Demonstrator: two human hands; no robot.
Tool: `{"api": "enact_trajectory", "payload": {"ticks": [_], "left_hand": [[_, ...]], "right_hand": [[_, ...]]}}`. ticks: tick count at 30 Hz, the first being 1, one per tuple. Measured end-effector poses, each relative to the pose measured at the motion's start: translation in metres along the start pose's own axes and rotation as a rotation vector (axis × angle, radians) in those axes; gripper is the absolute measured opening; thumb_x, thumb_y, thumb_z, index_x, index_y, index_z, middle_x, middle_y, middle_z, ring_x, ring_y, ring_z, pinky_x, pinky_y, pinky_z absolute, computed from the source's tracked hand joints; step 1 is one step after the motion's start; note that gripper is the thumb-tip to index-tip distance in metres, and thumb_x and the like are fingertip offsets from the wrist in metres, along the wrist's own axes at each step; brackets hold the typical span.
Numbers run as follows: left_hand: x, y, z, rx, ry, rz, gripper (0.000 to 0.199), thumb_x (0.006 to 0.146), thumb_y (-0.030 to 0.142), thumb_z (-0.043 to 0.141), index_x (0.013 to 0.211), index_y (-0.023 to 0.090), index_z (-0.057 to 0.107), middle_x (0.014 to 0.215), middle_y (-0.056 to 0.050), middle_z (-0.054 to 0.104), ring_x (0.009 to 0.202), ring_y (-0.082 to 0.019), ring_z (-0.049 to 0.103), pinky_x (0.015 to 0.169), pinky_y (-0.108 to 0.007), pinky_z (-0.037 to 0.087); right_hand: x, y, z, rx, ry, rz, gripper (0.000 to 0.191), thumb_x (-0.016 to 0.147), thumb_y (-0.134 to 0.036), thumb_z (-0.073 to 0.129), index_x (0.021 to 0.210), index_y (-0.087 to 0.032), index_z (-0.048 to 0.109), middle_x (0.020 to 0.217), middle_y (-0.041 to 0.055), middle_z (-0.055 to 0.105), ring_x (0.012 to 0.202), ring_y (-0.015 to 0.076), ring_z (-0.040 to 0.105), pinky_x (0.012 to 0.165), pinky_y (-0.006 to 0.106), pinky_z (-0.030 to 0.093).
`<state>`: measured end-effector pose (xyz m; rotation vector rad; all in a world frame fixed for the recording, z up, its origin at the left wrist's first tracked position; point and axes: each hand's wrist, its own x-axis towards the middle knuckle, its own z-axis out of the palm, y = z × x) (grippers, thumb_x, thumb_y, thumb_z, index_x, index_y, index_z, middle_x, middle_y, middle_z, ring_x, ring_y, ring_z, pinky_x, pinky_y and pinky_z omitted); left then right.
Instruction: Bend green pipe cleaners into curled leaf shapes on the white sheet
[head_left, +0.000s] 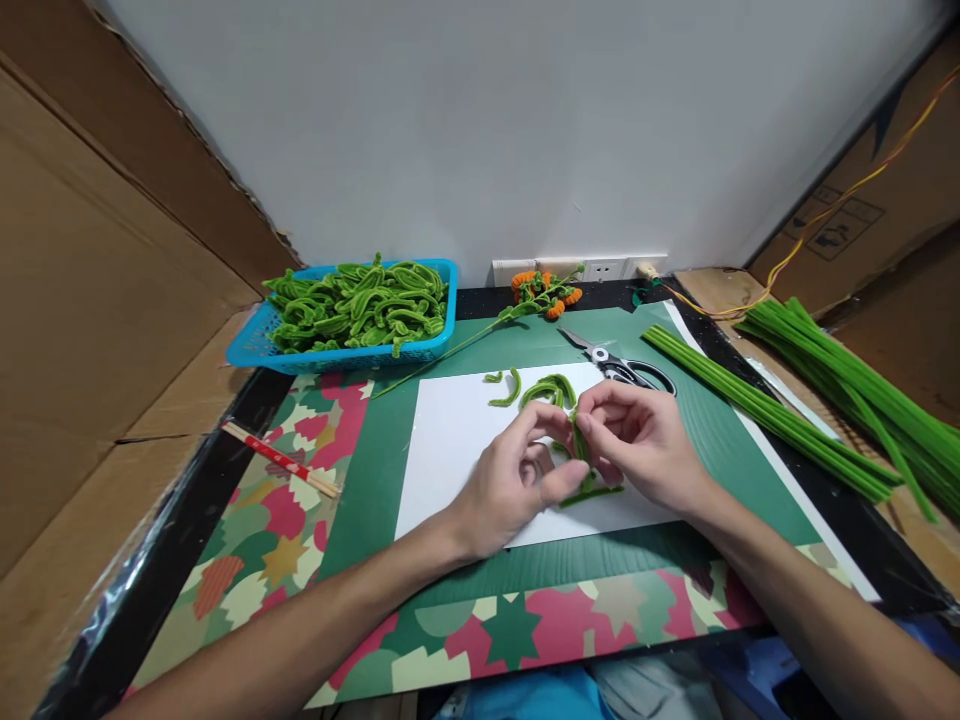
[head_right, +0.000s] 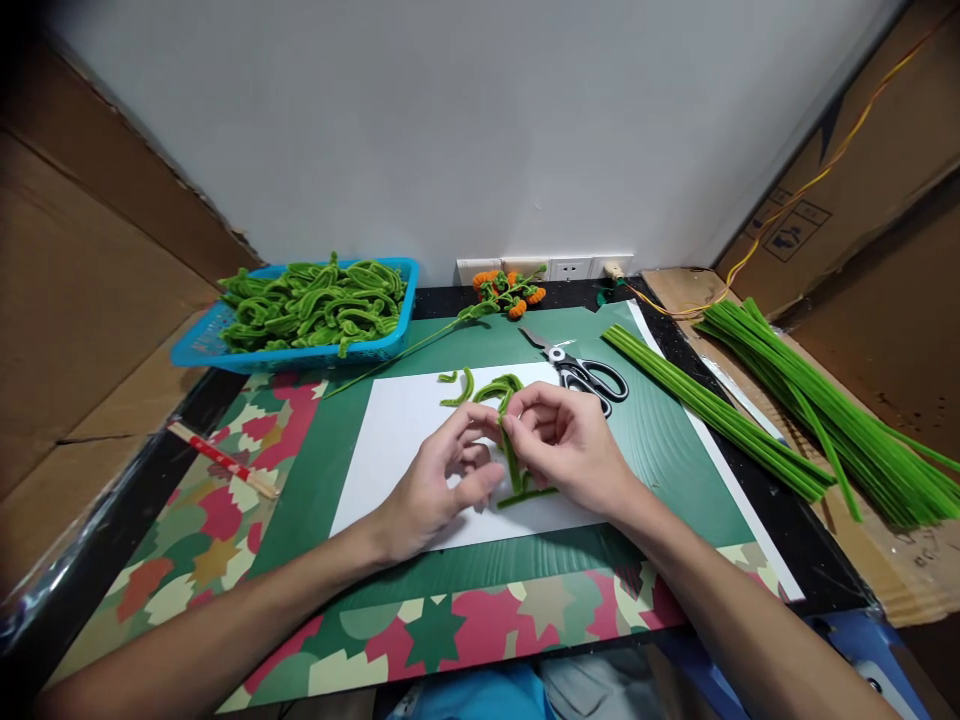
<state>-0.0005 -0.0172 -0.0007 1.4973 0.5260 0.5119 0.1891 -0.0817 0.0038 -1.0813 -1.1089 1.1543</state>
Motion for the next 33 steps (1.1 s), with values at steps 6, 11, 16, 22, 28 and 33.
{"api": "enact_trajectory", "payload": {"ticks": [6, 11, 16, 22, 28, 33], "left_hand": [[-0.004, -0.003, 0.008, 0.035, 0.074, 0.002, 0.030, 0.102, 0.040, 0.071, 0.120, 0.022, 0.055, 0.090, 0.003, 0.065, 0.059, -0.007, 0.051, 0.054, -0.019, 0.040], [-0.002, -0.006, 0.004, 0.050, 0.111, -0.024, 0.021, 0.109, 0.041, 0.060, 0.116, 0.021, 0.060, 0.087, 0.003, 0.065, 0.057, -0.007, 0.048, 0.057, -0.022, 0.041], [0.000, -0.002, 0.003, 0.128, 0.139, 0.021, 0.019, 0.108, 0.039, 0.062, 0.109, 0.020, 0.065, 0.091, 0.000, 0.067, 0.078, -0.012, 0.059, 0.076, -0.025, 0.046], [0.003, 0.001, 0.003, 0.210, 0.082, 0.087, 0.019, 0.108, 0.033, 0.059, 0.104, 0.018, 0.070, 0.097, -0.002, 0.069, 0.092, -0.018, 0.063, 0.086, -0.029, 0.047], [0.001, 0.003, 0.002, 0.162, 0.078, 0.019, 0.019, 0.107, 0.037, 0.062, 0.109, 0.020, 0.067, 0.097, -0.001, 0.068, 0.092, -0.016, 0.060, 0.084, -0.027, 0.045], [0.002, 0.000, -0.001, -0.054, 0.080, -0.147, 0.035, 0.109, 0.053, 0.054, 0.108, 0.020, 0.062, 0.076, 0.005, 0.046, 0.062, -0.010, 0.037, 0.057, -0.023, 0.030]], "right_hand": [[0.002, 0.003, -0.002, 0.019, -0.017, 0.032, 0.025, 0.093, -0.037, 0.084, 0.100, -0.022, 0.066, 0.067, -0.0042, 0.066, 0.042, 0.0095, 0.055, 0.039, 0.021, 0.046], [0.007, -0.001, -0.011, -0.049, -0.072, 0.036, 0.024, 0.099, -0.042, 0.077, 0.101, -0.022, 0.063, 0.072, -0.0036, 0.067, 0.047, 0.0091, 0.055, 0.042, 0.020, 0.044], [0.007, -0.004, -0.013, -0.121, -0.148, 0.033, 0.026, 0.104, -0.043, 0.070, 0.095, -0.019, 0.065, 0.072, -0.0026, 0.064, 0.054, 0.0090, 0.054, 0.050, 0.022, 0.045], [0.003, -0.008, -0.013, -0.207, -0.208, 0.081, 0.032, 0.107, -0.043, 0.063, 0.086, -0.019, 0.064, 0.071, -0.0020, 0.062, 0.058, 0.0103, 0.052, 0.052, 0.023, 0.043], [0.004, -0.011, -0.014, -0.306, -0.221, 0.038, 0.028, 0.104, -0.038, 0.065, 0.084, -0.019, 0.063, 0.070, -0.0031, 0.059, 0.059, 0.0106, 0.052, 0.055, 0.023, 0.041], [0.004, -0.010, -0.015, -0.339, -0.200, -0.008, 0.025, 0.106, -0.034, 0.061, 0.086, -0.019, 0.064, 0.073, -0.0019, 0.063, 0.060, 0.0107, 0.054, 0.056, 0.023, 0.040]]}}
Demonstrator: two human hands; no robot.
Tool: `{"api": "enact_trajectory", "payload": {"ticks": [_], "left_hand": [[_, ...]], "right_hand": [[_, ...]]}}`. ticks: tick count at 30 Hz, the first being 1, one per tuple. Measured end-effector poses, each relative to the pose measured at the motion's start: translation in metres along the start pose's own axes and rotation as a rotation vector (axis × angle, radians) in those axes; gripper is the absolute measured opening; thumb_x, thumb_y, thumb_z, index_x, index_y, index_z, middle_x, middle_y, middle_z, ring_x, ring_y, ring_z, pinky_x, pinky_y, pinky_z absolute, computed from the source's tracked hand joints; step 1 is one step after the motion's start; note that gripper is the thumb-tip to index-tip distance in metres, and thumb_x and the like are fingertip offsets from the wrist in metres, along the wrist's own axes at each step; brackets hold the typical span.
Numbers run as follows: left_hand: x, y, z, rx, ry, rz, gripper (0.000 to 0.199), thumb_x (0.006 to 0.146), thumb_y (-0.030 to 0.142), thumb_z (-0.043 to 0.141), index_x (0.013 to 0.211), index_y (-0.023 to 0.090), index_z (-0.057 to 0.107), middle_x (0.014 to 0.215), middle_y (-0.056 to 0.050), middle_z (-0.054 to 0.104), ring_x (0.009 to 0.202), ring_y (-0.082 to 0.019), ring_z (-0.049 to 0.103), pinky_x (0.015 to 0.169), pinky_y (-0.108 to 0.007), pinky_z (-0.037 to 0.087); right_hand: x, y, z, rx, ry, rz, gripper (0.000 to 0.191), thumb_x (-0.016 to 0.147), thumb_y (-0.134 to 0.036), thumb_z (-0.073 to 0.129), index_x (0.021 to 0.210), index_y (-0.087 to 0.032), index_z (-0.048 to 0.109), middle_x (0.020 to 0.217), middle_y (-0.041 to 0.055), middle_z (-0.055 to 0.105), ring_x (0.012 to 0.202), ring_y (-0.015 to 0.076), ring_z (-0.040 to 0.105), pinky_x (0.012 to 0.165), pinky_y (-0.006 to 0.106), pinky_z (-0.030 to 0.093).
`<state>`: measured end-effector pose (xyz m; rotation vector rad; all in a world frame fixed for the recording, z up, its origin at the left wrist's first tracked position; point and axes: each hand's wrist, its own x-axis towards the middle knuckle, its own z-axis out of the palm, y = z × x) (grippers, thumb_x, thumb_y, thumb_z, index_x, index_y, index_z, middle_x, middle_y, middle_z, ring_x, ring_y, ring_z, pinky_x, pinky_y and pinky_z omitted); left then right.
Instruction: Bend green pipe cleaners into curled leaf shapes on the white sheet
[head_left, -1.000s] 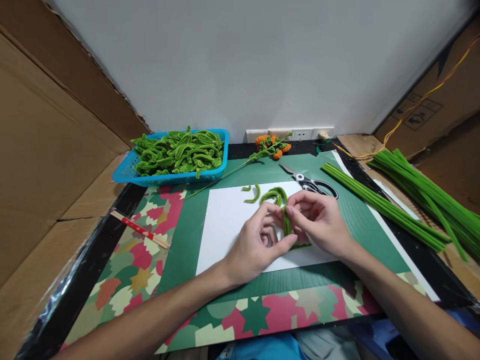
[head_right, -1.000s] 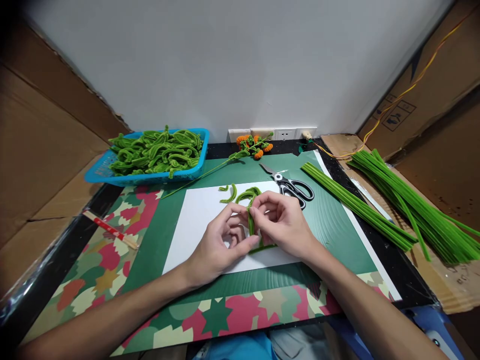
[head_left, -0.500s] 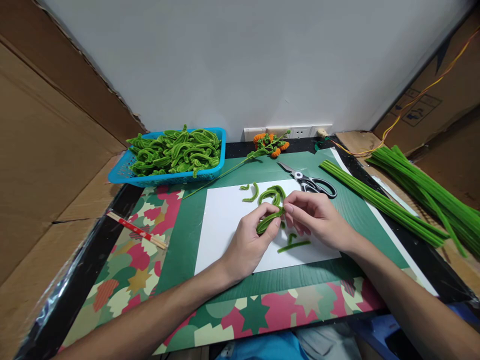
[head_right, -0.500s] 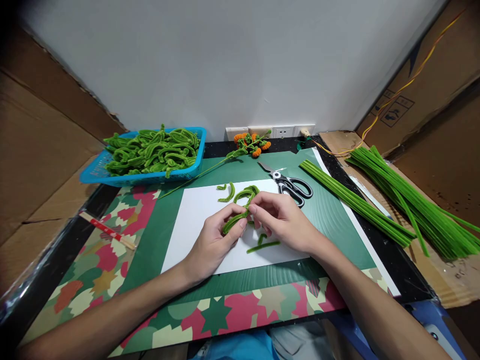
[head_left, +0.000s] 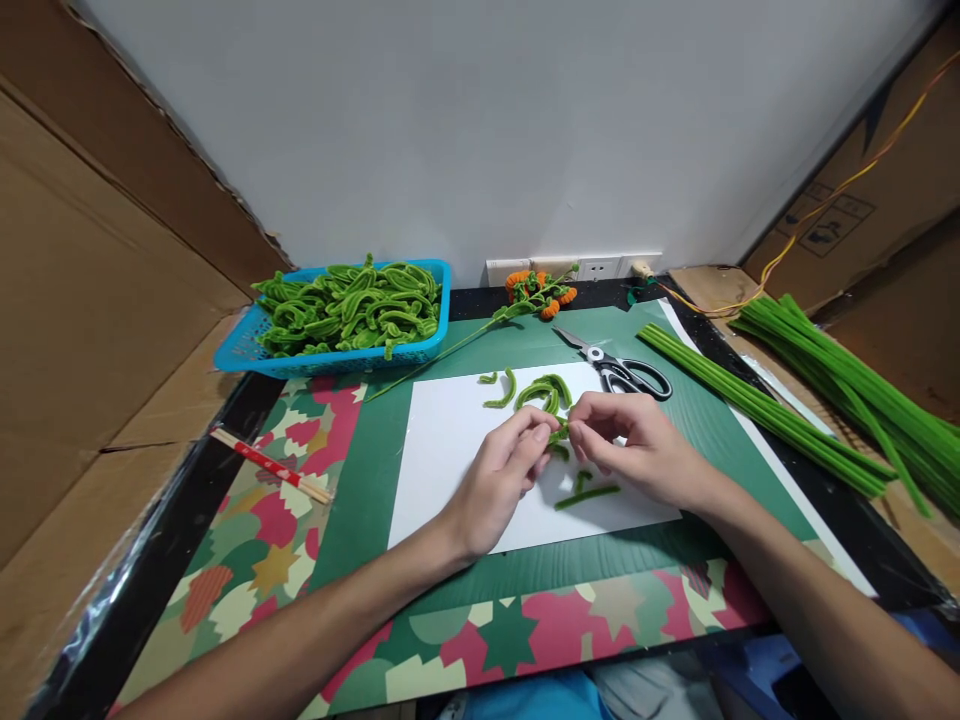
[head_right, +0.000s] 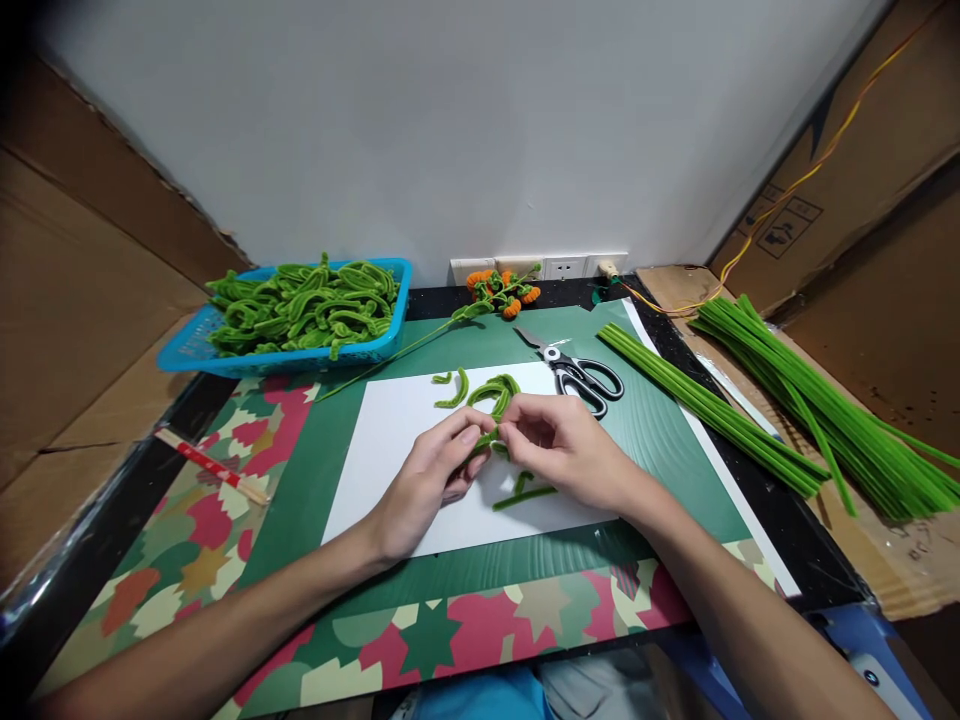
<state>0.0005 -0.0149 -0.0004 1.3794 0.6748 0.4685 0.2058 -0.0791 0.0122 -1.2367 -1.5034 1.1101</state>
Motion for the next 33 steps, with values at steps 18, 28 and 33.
{"api": "enact_trajectory", "payload": {"ticks": [18, 28, 33], "left_hand": [[0.007, -0.002, 0.000, -0.102, -0.056, 0.006, 0.038, 0.103, 0.054, 0.067, 0.095, 0.017, 0.060, 0.076, 0.004, 0.058, 0.043, -0.003, 0.044, 0.037, -0.016, 0.026], [0.007, -0.002, -0.002, -0.092, 0.009, 0.013, 0.029, 0.100, 0.043, 0.073, 0.096, 0.018, 0.062, 0.076, 0.005, 0.062, 0.040, -0.002, 0.049, 0.035, -0.013, 0.031], [0.006, 0.001, -0.003, -0.065, -0.005, 0.010, 0.034, 0.098, 0.046, 0.075, 0.090, 0.019, 0.057, 0.064, 0.007, 0.058, 0.038, -0.004, 0.048, 0.035, -0.014, 0.032]], "right_hand": [[-0.003, 0.011, 0.002, -0.534, 0.111, -0.296, 0.014, 0.110, -0.028, 0.055, 0.107, -0.020, 0.067, 0.085, 0.0021, 0.071, 0.059, 0.0117, 0.053, 0.060, 0.027, 0.040], [-0.002, 0.018, 0.001, -0.749, 0.140, -0.438, 0.025, 0.114, -0.027, 0.047, 0.112, -0.019, 0.071, 0.091, 0.0056, 0.072, 0.063, 0.0127, 0.055, 0.059, 0.028, 0.037], [-0.003, 0.016, 0.002, -0.848, 0.131, -0.450, 0.030, 0.114, -0.028, 0.046, 0.107, -0.019, 0.073, 0.088, 0.0065, 0.072, 0.068, 0.0147, 0.060, 0.059, 0.029, 0.035]]}}
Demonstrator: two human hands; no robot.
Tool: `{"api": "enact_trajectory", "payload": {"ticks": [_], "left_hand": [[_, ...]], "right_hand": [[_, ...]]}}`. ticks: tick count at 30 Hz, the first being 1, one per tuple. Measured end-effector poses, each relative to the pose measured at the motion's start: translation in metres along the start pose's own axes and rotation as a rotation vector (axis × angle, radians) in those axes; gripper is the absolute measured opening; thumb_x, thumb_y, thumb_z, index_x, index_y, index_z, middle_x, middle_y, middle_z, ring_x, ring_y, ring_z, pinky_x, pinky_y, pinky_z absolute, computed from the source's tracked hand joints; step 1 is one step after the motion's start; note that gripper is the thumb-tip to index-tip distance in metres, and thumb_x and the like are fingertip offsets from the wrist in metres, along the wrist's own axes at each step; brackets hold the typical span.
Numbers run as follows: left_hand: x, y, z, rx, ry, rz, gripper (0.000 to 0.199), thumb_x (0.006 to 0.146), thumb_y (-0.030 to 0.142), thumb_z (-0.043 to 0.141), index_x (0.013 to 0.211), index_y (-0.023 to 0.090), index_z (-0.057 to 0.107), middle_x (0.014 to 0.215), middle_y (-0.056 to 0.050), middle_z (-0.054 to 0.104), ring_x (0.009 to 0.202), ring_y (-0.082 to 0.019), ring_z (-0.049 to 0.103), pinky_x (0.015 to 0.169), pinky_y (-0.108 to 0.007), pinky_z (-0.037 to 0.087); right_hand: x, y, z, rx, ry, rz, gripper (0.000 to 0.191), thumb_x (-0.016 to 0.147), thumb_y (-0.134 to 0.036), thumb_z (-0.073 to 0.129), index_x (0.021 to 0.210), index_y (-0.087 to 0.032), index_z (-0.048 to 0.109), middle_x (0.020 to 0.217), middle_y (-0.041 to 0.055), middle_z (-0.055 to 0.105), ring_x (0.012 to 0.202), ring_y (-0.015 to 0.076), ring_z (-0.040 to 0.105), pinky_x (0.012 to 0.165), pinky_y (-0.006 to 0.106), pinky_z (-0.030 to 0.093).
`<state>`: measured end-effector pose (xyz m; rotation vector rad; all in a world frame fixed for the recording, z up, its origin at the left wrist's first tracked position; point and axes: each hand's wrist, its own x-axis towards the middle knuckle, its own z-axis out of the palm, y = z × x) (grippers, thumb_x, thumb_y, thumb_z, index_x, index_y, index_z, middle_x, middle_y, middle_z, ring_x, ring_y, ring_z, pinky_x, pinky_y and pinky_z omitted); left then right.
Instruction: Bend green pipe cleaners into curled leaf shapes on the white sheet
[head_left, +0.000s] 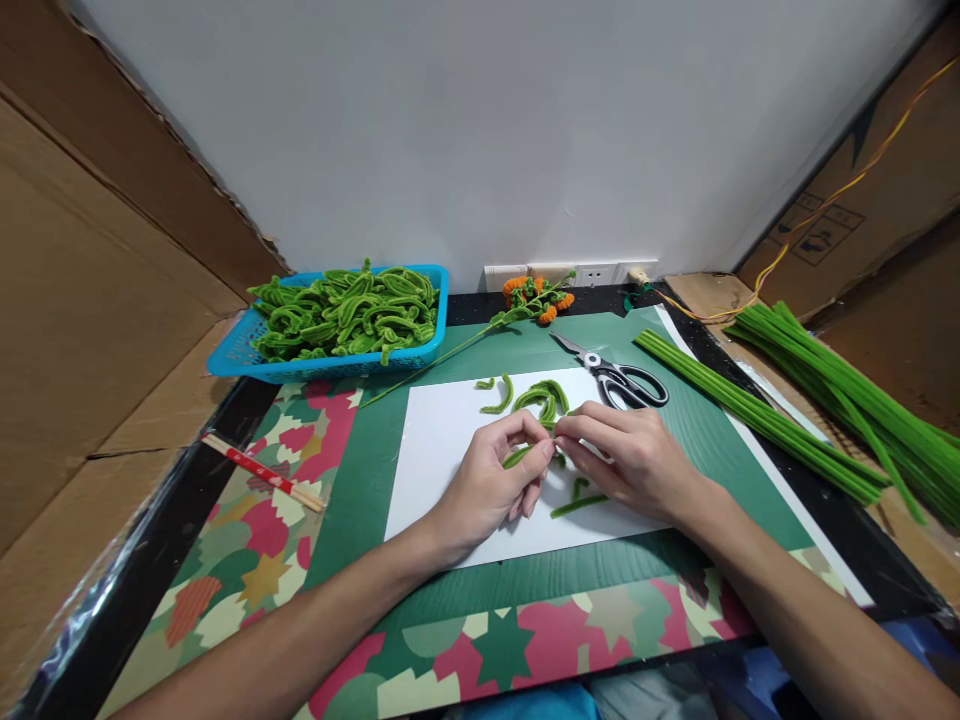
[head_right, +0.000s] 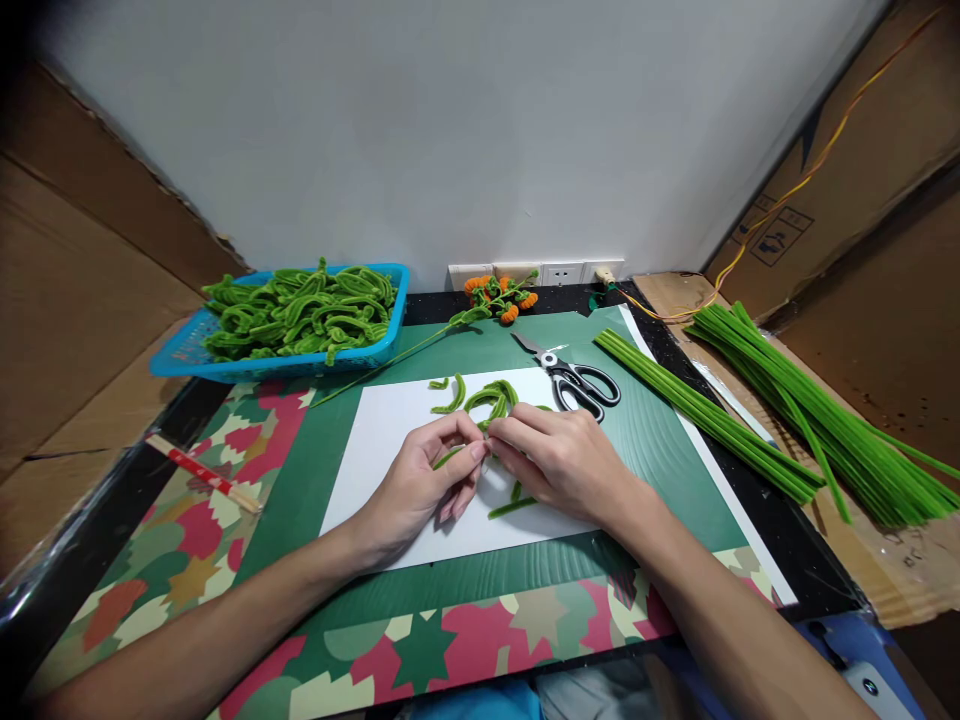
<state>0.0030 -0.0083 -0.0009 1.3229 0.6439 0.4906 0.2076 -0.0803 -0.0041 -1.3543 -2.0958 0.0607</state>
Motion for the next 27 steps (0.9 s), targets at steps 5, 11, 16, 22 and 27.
{"api": "enact_trajectory", "payload": {"ticks": [5, 11, 16, 22, 27], "left_hand": [[-0.001, 0.000, -0.001, 0.073, -0.026, 0.019, 0.032, 0.102, 0.046, 0.070, 0.091, 0.021, 0.053, 0.055, 0.005, 0.063, 0.037, -0.008, 0.049, 0.038, -0.017, 0.033], [-0.005, 0.008, -0.008, 0.566, 0.010, 0.304, 0.021, 0.107, 0.033, 0.058, 0.090, 0.020, 0.060, 0.075, 0.000, 0.067, 0.064, -0.013, 0.062, 0.060, -0.024, 0.048], [0.000, 0.016, -0.021, 1.169, -0.194, 0.782, 0.026, 0.106, 0.014, 0.046, 0.089, 0.021, 0.065, 0.077, -0.002, 0.062, 0.067, -0.017, 0.056, 0.064, -0.030, 0.044], [0.003, 0.015, -0.021, 1.216, -0.190, 0.834, 0.028, 0.107, 0.014, 0.047, 0.091, 0.021, 0.068, 0.080, -0.004, 0.067, 0.074, -0.018, 0.064, 0.071, -0.031, 0.052], [-0.001, 0.007, -0.012, 0.826, 0.112, 0.633, 0.012, 0.103, 0.023, 0.065, 0.101, 0.019, 0.075, 0.091, -0.006, 0.078, 0.078, -0.018, 0.072, 0.074, -0.029, 0.058]], "right_hand": [[0.000, -0.001, 0.001, 0.039, -0.033, 0.022, 0.033, 0.115, -0.028, 0.043, 0.101, -0.018, 0.072, 0.087, 0.0071, 0.070, 0.067, 0.0150, 0.059, 0.060, 0.028, 0.036], [0.008, -0.008, -0.004, 0.501, -0.059, 0.263, 0.028, 0.109, -0.033, 0.055, 0.093, -0.019, 0.073, 0.075, 0.0027, 0.066, 0.065, 0.0149, 0.055, 0.059, 0.027, 0.038], [0.012, -0.007, -0.005, 1.063, -0.245, 0.627, 0.041, 0.093, -0.053, 0.078, 0.076, -0.017, 0.069, 0.057, -0.0050, 0.048, 0.051, 0.0095, 0.037, 0.047, 0.024, 0.028], [0.011, -0.002, -0.004, 1.183, -0.330, 0.727, 0.045, 0.088, -0.058, 0.082, 0.076, -0.017, 0.067, 0.053, -0.0079, 0.045, 0.046, 0.0076, 0.034, 0.044, 0.023, 0.027], [0.013, -0.005, -0.007, 0.975, -0.168, 0.571, 0.038, 0.096, -0.053, 0.074, 0.084, -0.018, 0.069, 0.066, -0.0035, 0.055, 0.057, 0.0104, 0.043, 0.051, 0.024, 0.034]]}}
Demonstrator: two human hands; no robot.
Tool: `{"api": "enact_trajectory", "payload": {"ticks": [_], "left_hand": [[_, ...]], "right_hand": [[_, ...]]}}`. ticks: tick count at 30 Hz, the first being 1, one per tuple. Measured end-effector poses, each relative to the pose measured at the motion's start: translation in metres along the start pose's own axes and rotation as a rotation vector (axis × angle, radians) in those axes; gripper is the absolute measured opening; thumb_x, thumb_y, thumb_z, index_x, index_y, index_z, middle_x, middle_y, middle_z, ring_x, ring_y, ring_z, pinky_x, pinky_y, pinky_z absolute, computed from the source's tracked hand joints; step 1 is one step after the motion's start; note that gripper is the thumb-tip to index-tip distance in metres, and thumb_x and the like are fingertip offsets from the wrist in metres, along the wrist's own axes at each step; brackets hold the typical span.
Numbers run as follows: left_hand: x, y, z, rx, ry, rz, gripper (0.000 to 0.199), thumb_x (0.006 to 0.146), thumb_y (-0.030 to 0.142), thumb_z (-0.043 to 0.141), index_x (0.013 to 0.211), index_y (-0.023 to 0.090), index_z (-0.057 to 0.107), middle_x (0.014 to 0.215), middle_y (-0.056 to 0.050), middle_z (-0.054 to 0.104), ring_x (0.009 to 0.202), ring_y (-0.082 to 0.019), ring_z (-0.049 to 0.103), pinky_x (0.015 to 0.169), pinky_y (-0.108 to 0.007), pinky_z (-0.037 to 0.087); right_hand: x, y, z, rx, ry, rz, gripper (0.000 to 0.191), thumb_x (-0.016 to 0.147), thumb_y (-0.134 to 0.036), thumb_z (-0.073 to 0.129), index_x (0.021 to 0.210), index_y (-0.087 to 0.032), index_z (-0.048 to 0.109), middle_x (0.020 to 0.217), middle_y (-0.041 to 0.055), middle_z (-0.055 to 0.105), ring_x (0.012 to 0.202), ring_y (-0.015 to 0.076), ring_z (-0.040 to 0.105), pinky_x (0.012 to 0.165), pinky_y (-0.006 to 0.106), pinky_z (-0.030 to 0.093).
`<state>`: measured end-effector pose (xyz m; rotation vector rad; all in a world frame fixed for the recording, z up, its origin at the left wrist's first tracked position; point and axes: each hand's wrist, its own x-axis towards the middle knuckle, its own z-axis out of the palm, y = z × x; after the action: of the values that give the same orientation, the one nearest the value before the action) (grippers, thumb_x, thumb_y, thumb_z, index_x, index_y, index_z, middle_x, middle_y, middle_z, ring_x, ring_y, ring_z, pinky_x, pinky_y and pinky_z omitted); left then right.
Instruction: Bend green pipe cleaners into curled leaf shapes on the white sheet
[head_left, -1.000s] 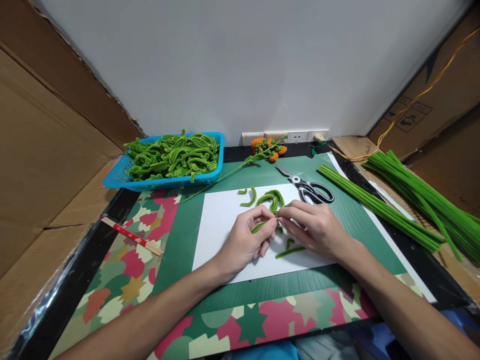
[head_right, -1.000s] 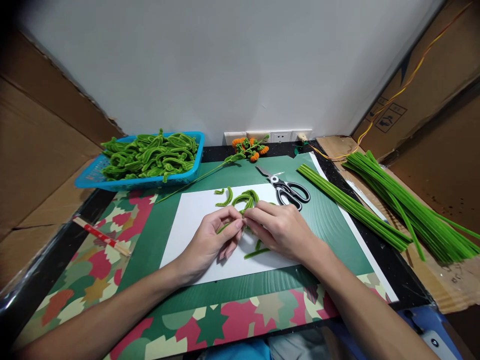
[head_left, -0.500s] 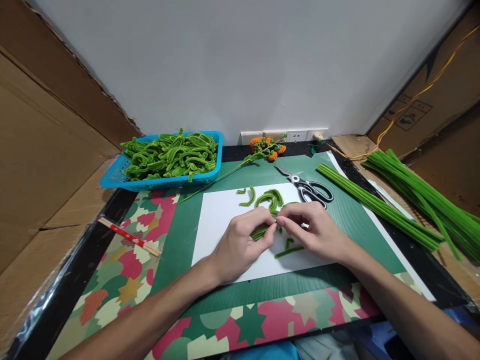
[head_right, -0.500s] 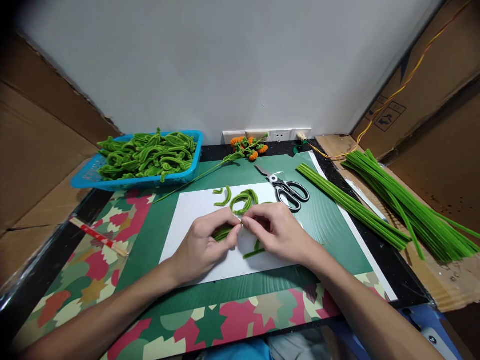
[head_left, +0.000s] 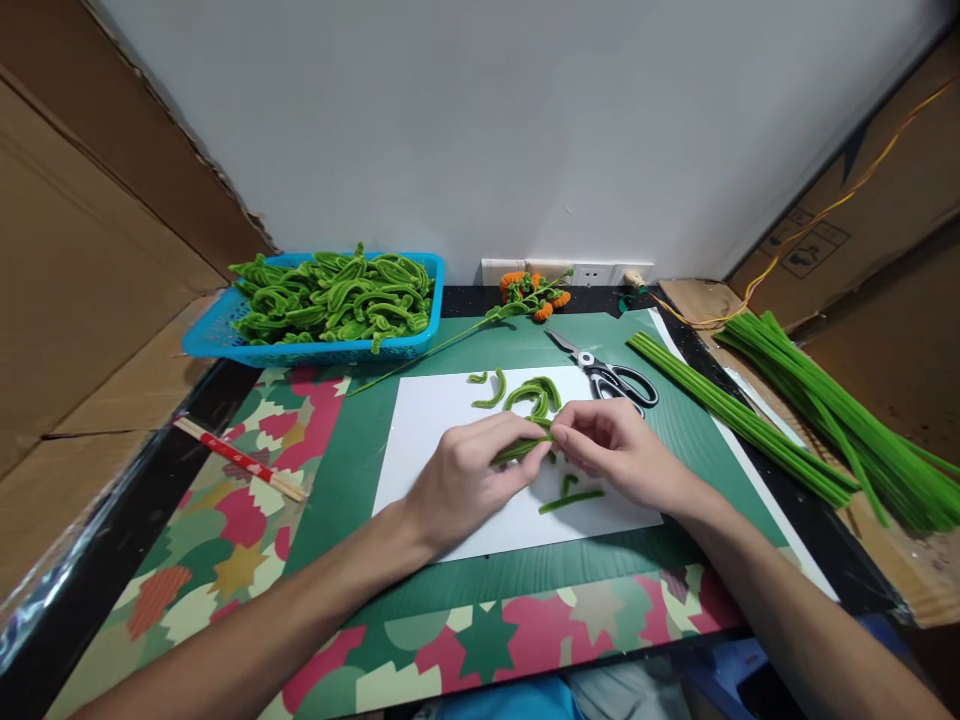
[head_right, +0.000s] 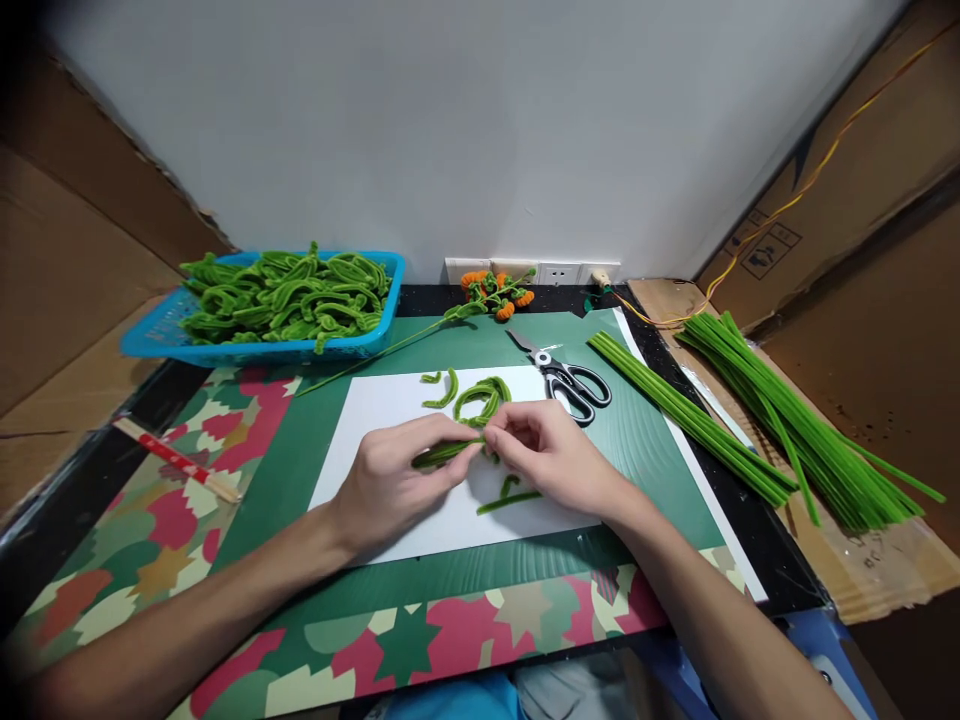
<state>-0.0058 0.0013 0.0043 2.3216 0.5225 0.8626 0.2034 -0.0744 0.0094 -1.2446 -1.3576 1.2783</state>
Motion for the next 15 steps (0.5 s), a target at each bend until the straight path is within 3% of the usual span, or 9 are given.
{"api": "enact_trajectory", "payload": {"ticks": [2, 4, 6, 11, 15], "left_hand": [[-0.0001, 0.0031, 0.0031, -0.200, 0.051, -0.234, 0.013, 0.100, 0.030, 0.072, 0.101, 0.018, 0.077, 0.091, -0.005, 0.080, 0.074, -0.017, 0.074, 0.068, -0.028, 0.060], [0.0013, 0.0054, 0.0050, -0.395, 0.020, -0.440, 0.022, 0.099, 0.038, 0.073, 0.097, 0.016, 0.078, 0.080, -0.004, 0.079, 0.060, -0.015, 0.071, 0.054, -0.025, 0.058], [0.0033, 0.0064, 0.0062, -0.551, -0.013, -0.556, 0.030, 0.100, 0.043, 0.072, 0.095, 0.014, 0.079, 0.072, -0.005, 0.077, 0.051, -0.014, 0.068, 0.046, -0.022, 0.055], [0.0055, 0.0076, 0.0081, -0.735, -0.002, -0.616, 0.035, 0.097, 0.045, 0.077, 0.095, 0.011, 0.079, 0.095, -0.014, 0.085, 0.062, -0.017, 0.078, 0.050, -0.021, 0.060], [0.0026, 0.0088, 0.0115, -0.781, -0.037, -0.640, 0.039, 0.096, 0.049, 0.078, 0.094, 0.010, 0.079, 0.095, -0.016, 0.085, 0.061, -0.017, 0.078, 0.049, -0.021, 0.060]], "right_hand": [[-0.0001, -0.0003, -0.0013, -0.087, 0.101, -0.069, 0.037, 0.100, -0.052, 0.070, 0.084, -0.019, 0.067, 0.067, -0.0030, 0.054, 0.059, 0.0111, 0.043, 0.053, 0.025, 0.033], [0.0003, 0.0011, -0.0037, -0.132, 0.193, -0.113, 0.038, 0.103, -0.051, 0.066, 0.082, -0.019, 0.064, 0.067, -0.0033, 0.051, 0.059, 0.0110, 0.041, 0.053, 0.026, 0.031], [0.0009, 0.0032, -0.0053, -0.128, 0.231, -0.120, 0.041, 0.104, -0.052, 0.064, 0.080, -0.020, 0.061, 0.067, -0.0033, 0.051, 0.058, 0.0107, 0.040, 0.053, 0.026, 0.030], [0.0027, 0.0060, -0.0017, -0.125, 0.257, -0.110, 0.043, 0.100, -0.059, 0.069, 0.082, -0.020, 0.063, 0.065, -0.0032, 0.054, 0.055, 0.0109, 0.042, 0.052, 0.027, 0.032], [0.0028, 0.0073, 0.0006, -0.232, 0.361, -0.143, 0.039, 0.100, -0.052, 0.069, 0.079, -0.020, 0.064, 0.063, -0.0023, 0.056, 0.054, 0.0115, 0.044, 0.051, 0.027, 0.032]]}}
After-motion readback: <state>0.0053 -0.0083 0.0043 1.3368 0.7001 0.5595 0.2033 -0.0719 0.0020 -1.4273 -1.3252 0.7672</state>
